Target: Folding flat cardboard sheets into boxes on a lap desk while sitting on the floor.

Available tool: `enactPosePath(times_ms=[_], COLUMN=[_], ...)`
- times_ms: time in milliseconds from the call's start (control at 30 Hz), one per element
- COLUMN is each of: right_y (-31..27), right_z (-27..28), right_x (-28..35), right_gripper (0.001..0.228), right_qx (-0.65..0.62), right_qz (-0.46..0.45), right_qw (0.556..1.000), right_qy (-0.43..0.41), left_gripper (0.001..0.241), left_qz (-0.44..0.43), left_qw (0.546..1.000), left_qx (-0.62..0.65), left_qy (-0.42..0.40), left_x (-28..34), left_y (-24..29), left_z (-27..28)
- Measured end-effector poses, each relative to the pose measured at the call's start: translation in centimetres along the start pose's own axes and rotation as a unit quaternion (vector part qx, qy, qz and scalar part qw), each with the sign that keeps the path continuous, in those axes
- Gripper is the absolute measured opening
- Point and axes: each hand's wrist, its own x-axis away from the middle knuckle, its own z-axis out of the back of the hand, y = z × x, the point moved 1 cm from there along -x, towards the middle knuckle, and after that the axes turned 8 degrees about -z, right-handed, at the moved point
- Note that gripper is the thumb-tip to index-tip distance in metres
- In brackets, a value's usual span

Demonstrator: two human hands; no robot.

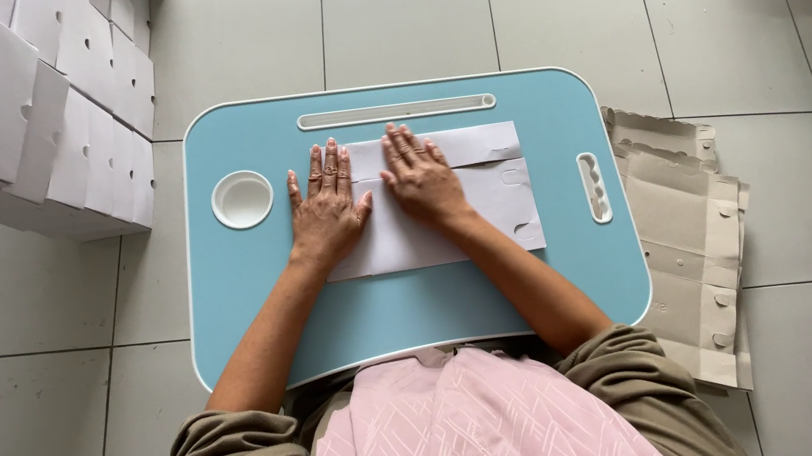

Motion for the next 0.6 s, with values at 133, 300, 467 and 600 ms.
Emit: enactPosePath(times_ms=[133, 300, 467, 600], right_y=[5.7, 10.0, 9.4, 10.2], right_z=[2.9, 5.9, 6.3, 5.8], right_x=[2.5, 5.2, 5.1, 5.5], right_gripper=[0.059, 0.061, 0.061, 0.059], right_qx=[0.027, 0.026, 0.024, 0.022], right_qz=[-0.021, -0.111, -0.122, -0.123], right_qw=[0.999, 0.993, 0.992, 0.992], right_qy=[-0.015, -0.037, -0.021, -0.017], left_gripper=[0.075, 0.073, 0.068, 0.070], left_qz=[0.006, 0.009, -0.080, -0.107], left_qw=[1.000, 0.999, 0.996, 0.990], left_qx=[0.005, -0.018, 0.007, 0.056], left_qy=[-0.011, -0.040, -0.049, -0.077], left_x=[0.0, -2.4, -6.7, -7.1], left_y=[0.2, 1.5, 10.5, 12.6], left_z=[0.3, -0.5, -0.9, -1.9])
